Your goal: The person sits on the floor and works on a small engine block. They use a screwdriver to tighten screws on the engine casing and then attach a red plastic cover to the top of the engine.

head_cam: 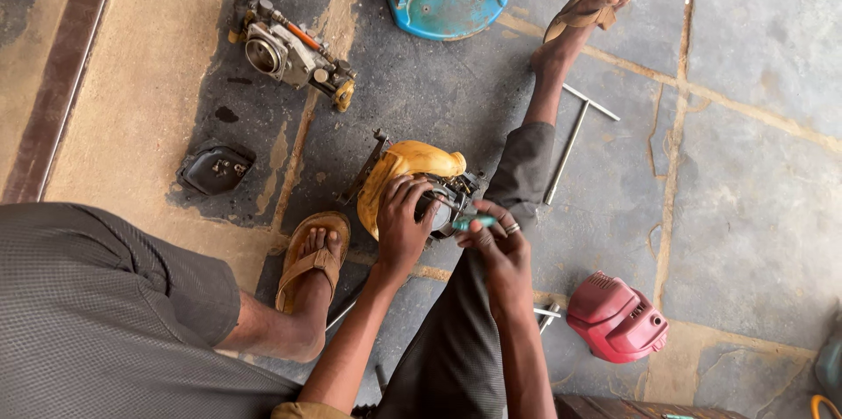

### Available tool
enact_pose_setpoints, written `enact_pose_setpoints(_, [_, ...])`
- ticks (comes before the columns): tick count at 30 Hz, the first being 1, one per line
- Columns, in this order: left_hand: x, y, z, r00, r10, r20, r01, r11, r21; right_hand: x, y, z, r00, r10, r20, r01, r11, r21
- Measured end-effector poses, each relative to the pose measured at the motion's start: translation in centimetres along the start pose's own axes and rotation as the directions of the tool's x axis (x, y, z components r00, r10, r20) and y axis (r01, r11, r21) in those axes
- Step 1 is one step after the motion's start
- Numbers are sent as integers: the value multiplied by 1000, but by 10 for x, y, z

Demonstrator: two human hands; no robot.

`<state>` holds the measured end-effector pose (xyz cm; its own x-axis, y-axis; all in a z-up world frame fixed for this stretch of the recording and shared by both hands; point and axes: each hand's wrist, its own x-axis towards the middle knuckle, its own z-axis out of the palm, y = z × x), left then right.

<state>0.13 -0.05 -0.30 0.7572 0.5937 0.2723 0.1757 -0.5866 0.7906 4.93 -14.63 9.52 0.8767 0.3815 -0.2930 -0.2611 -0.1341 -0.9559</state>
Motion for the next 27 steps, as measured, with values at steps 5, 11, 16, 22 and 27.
enact_pose_setpoints(5, [-1,-1,1,1000,-9,7,9,1000,-3,-4,-1,-3,845,-534,34,421,623,-659])
enact_pose_setpoints(11, [-6,-8,9,1000,-12,18,12,999,34,-6,-19,21,919,-347,-184,136,720,-680])
enact_pose_setpoints(16, [-5,-8,10,1000,-14,14,13,999,29,-3,-30,22,909,-397,-127,216,709,-671])
enact_pose_setpoints(22, [0,-8,-9,980,34,198,-48,997,66,-7,-42,16,924,-369,102,346,692,-633])
enact_pose_setpoints(27, [5,-11,-25,844,-45,534,-84,973,215,-3,-70,-6,862,-203,464,494,536,-685])
